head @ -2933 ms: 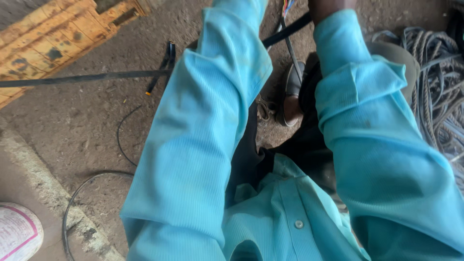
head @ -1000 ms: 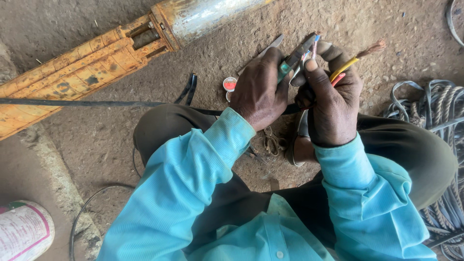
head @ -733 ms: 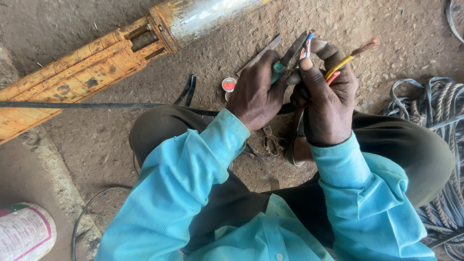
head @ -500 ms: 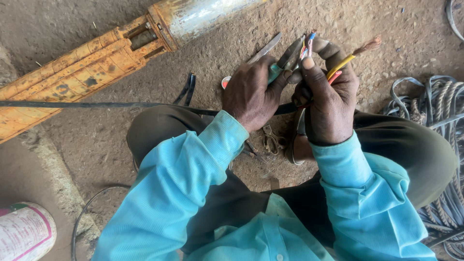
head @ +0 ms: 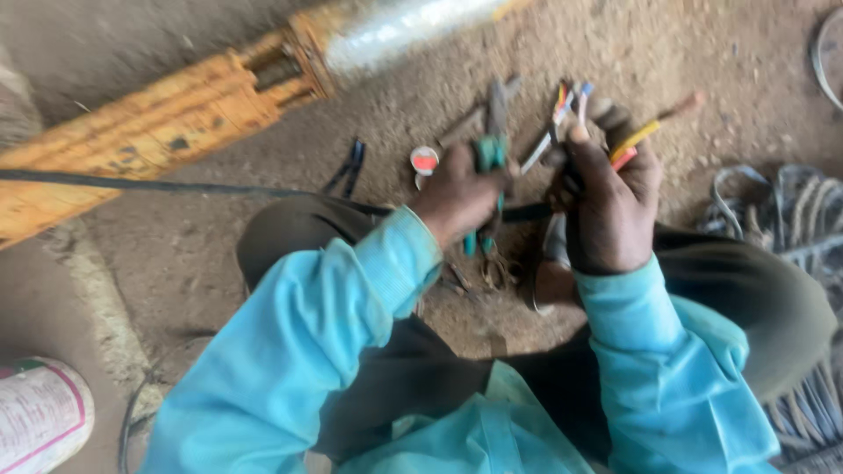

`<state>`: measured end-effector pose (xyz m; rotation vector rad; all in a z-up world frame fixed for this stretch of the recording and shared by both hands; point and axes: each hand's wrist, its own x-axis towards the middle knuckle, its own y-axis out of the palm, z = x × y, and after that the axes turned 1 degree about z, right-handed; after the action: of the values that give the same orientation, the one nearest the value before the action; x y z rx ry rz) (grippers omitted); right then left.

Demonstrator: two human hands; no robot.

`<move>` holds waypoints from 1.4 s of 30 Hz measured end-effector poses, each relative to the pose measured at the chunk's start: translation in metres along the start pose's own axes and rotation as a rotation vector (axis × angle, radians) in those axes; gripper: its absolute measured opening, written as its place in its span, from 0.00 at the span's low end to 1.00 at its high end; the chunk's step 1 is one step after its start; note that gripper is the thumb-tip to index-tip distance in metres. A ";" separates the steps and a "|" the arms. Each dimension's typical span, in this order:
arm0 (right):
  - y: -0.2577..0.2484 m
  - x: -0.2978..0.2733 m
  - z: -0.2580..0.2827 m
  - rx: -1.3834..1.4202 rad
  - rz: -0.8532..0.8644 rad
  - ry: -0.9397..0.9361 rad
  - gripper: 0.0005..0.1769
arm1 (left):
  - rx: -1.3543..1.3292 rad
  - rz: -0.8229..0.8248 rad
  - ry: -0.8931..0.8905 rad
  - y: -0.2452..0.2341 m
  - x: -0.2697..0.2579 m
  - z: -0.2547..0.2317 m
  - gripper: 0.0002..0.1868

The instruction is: The person sits on the floor and uses pliers to strip the insulation from several colored wires. They hold the wires in one hand and use the pliers in the other to remove the outer coating, exposing the copper strands.

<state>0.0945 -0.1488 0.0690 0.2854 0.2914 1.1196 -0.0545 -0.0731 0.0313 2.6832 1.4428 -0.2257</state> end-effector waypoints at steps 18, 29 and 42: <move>-0.001 -0.001 0.003 -0.115 -0.002 0.037 0.13 | 0.434 0.067 -0.004 -0.003 -0.009 -0.002 0.08; 0.006 -0.001 0.001 -0.083 0.034 0.055 0.13 | 0.666 -0.094 0.205 0.000 -0.011 -0.012 0.23; 0.002 0.001 -0.003 -0.125 0.057 0.025 0.13 | 0.645 -0.070 0.178 -0.005 -0.011 -0.019 0.15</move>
<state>0.0919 -0.1468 0.0667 0.1703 0.2353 1.1932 -0.0628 -0.0765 0.0518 3.2173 1.7629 -0.5563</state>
